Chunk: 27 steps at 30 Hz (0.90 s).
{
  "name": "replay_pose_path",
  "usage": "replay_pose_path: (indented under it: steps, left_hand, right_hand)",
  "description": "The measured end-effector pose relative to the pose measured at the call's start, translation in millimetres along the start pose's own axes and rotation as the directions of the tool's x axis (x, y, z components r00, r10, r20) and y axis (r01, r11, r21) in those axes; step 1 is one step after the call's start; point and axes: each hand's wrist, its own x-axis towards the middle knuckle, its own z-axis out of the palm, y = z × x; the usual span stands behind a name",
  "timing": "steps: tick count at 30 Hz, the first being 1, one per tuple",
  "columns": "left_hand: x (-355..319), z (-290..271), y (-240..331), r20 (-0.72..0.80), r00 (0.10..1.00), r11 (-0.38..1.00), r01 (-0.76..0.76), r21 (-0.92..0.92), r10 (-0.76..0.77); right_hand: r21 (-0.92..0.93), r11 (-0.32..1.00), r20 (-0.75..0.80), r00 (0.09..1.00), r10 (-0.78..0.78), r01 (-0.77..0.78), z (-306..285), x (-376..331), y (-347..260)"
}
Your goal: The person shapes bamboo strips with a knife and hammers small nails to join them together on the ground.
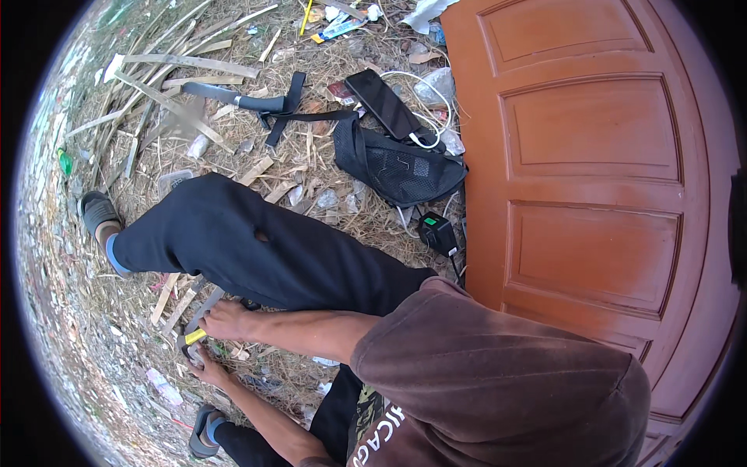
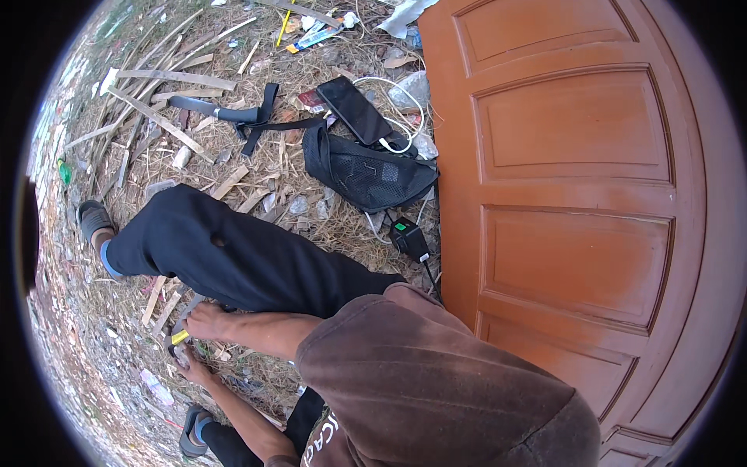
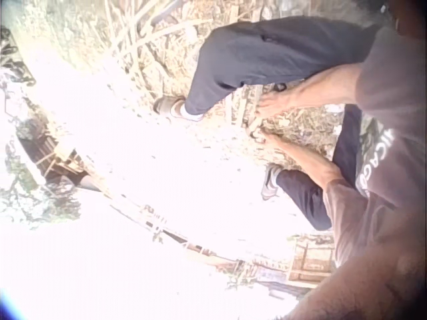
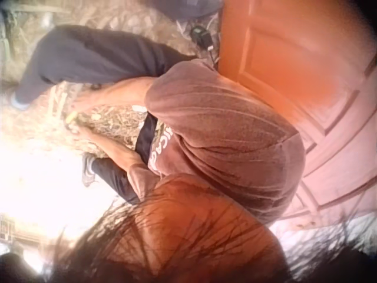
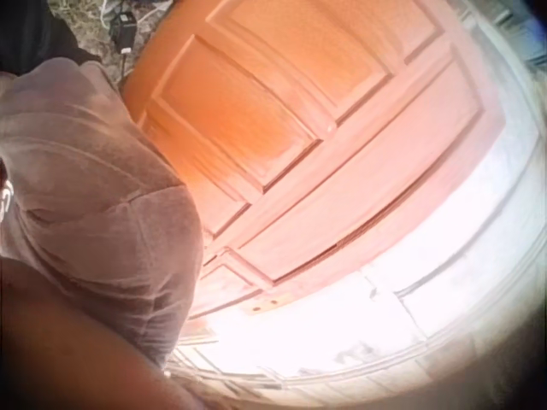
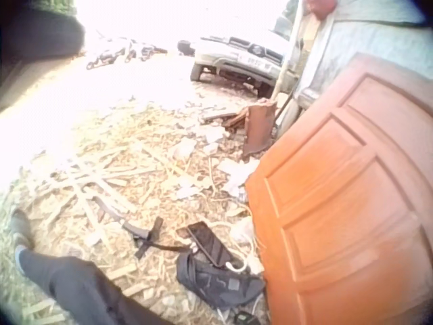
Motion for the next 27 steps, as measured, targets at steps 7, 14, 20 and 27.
replay_pose_path:
  steps: [7, 14, 20, 27]
  left_hand:
    - [2.3, -0.2, 2.9, -0.016, 1.0, 0.976, -0.02, 0.218, 0.024]
    - [8.5, -3.6, -5.4, -0.006, 0.999, 0.969, -0.048, 0.243, 0.051]
    - [-2.3, 9.3, -1.7, -0.026, 1.0, 0.96, -0.001, 0.279, 0.009]
    - [-5.2, 4.2, -0.1, 0.0, 0.994, 0.994, -0.108, 0.025, 0.108]
  right_hand:
    - [-0.12, 0.992, -0.245, 0.969, 0.016, -0.046, 25.0, -5.9, -6.2]
    - [-0.1, 0.992, -0.244, 0.969, 0.049, -0.075, 24.9, -1.9, -13.6]
    - [-0.019, 0.992, -0.163, 0.979, 0.121, -0.126, 12.9, -6.4, 2.9]
    - [0.086, 0.996, 0.079, 0.997, 0.026, -0.033, -16.3, -1.2, 10.7]
